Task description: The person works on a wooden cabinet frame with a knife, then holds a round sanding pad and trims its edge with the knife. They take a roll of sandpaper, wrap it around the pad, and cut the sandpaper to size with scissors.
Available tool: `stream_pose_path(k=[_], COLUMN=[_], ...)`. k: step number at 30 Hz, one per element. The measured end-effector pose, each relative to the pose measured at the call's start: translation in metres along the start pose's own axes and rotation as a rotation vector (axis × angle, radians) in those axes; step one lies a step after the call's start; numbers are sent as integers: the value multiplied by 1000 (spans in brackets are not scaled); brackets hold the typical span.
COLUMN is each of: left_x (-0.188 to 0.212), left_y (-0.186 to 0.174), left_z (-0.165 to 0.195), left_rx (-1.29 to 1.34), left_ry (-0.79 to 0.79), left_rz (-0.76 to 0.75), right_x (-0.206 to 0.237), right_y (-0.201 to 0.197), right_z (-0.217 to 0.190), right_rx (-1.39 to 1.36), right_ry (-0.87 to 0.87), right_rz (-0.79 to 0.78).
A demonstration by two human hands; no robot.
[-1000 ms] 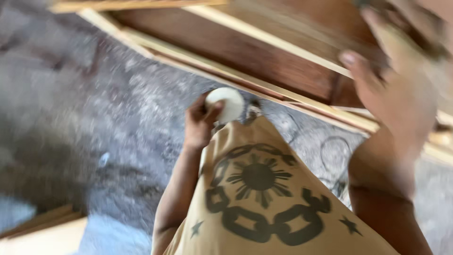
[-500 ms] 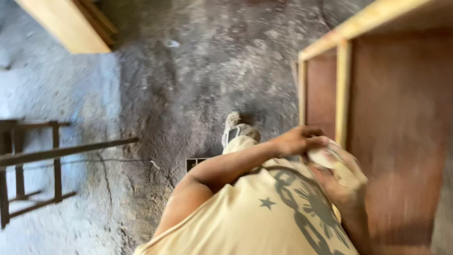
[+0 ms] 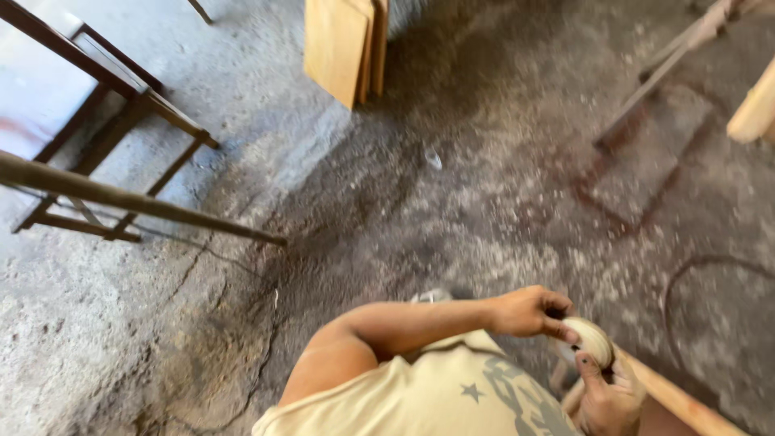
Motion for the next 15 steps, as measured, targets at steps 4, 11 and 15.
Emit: stream_pose_path(k=[4, 11, 15], left_x=[-24, -104, -166], left_y=[-60, -150, -208], left_z=[32, 67, 113], left_rx=[145, 131, -40], left_ry=[108, 222, 258], left_rz=[72, 204, 406], right_x=[-95, -256, -371], right_y=[20, 64, 64], right_z=[-8, -48, -76], right_rx=[225, 151, 707], right_ry=[205, 2, -13], right_rz=[-34, -327, -368])
Point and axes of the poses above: each hand's wrist, its own x-axis away from the middle knuckle, its own y-axis out of the palm, z = x × y, the point moved 8 cm from there along -x, towards the middle knuckle, and after that the axes turned 11 degrees about x, right-handed, at the moved point
